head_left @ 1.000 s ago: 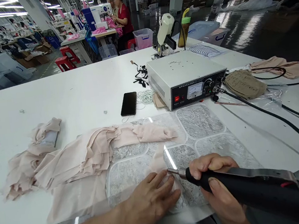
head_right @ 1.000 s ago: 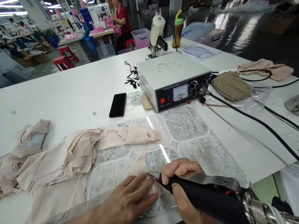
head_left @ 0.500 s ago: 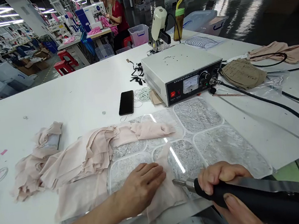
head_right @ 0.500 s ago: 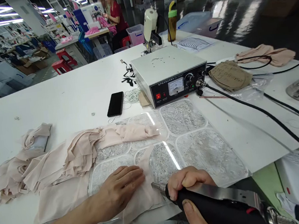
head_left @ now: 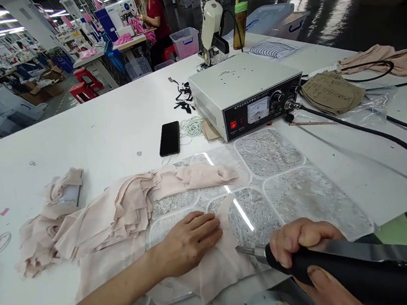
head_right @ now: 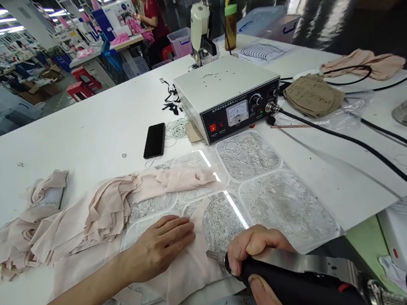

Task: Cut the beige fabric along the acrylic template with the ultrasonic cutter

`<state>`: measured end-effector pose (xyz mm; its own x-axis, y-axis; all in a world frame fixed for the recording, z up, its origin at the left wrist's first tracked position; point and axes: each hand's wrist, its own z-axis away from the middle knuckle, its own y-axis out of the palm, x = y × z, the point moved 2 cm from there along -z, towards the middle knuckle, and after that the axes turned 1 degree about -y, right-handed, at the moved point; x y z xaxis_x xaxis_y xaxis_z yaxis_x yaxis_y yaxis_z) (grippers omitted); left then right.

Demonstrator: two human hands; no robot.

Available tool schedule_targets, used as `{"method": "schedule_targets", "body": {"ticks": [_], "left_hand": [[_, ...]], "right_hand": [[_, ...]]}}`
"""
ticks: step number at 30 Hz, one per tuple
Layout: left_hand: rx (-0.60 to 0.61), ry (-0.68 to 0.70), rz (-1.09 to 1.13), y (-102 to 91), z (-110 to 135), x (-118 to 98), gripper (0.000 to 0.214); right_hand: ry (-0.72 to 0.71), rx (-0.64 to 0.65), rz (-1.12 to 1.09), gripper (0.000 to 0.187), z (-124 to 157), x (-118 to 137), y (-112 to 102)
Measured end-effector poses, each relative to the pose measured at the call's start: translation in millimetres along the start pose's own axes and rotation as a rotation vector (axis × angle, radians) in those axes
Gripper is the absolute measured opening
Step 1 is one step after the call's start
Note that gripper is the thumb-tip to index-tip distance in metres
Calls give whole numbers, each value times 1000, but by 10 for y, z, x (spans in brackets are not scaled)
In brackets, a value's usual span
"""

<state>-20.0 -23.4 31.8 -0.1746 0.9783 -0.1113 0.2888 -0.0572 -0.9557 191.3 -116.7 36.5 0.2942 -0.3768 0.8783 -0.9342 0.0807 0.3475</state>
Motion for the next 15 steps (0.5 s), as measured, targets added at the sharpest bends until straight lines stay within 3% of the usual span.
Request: {"method": "schedule_targets", "body": {"ticks": [5,11,15], "left_hand": [[18,20,38,-38,-46,28,24],[163,132,138,-34,-165,187,28],[202,135,180,-35,-183,242,30]], "right_hand": [[16,12,-6,7,9,-15,-17],[12,-14,2,7,4,4,-7],[23,-4,11,7,10,9,-7]]}}
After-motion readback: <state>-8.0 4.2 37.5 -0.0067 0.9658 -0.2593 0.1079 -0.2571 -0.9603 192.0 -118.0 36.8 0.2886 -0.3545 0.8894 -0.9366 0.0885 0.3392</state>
